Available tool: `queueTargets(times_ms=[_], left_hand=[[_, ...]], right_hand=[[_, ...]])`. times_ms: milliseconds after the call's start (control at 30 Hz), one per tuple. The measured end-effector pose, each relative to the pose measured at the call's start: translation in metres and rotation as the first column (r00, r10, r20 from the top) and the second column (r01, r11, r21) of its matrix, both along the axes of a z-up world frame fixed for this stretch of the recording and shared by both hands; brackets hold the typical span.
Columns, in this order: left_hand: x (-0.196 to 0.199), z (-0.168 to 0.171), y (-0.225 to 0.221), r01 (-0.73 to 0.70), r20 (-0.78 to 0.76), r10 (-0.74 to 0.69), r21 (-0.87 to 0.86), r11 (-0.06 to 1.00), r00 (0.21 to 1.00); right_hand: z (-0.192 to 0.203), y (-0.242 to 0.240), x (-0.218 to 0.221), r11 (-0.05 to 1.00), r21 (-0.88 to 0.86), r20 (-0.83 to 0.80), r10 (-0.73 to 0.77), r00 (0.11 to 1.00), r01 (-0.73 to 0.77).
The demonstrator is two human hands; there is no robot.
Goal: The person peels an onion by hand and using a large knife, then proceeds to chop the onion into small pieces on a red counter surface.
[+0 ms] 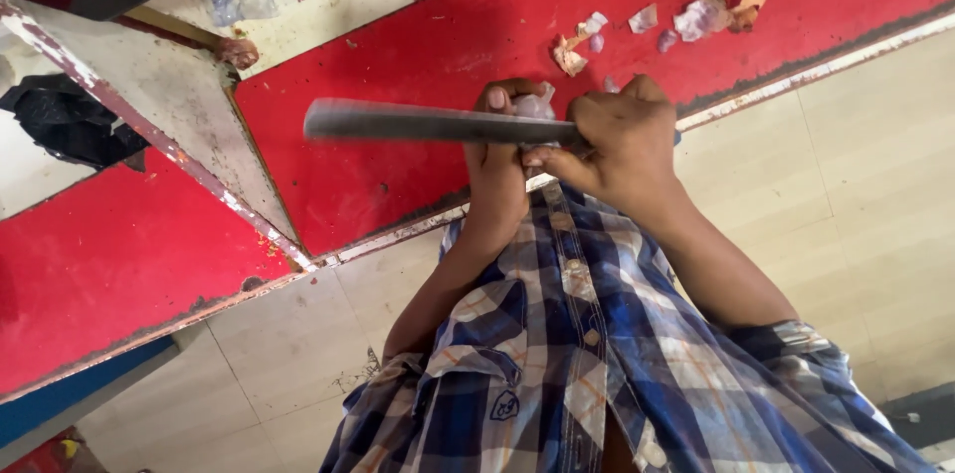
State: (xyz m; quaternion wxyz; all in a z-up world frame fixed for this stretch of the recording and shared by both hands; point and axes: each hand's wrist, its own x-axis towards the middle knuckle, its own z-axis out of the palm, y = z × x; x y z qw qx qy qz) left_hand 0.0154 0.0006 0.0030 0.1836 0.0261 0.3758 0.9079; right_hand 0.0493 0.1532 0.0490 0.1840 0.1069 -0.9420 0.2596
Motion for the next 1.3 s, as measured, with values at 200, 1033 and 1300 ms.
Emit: queueTargets(times_ms=[200,1033,1300], left_hand=[[-0.006,-0.01,-0.005,0.095,0.344,-0.01,-0.231,0.968,0.939],[-0.001,0.004,-0.007,0.082,0.126,-0.09,0.064,0.995,0.988],[-0.025,-0.02,-0.008,-0.145,0.365,0.082,0.148,0.978,0.927]], right_hand=[[-0.005,-0.013,0.027,0.985,0.121,-0.055,0.128,0.99,-0.121],[-0.002,0.002,0.004,0.998,-0.056,0.003,0.016,1.0,-0.016],[-0.019,-0.01,0.035,0.981,-0.003,-0.153,0.193,0.969,-0.196]])
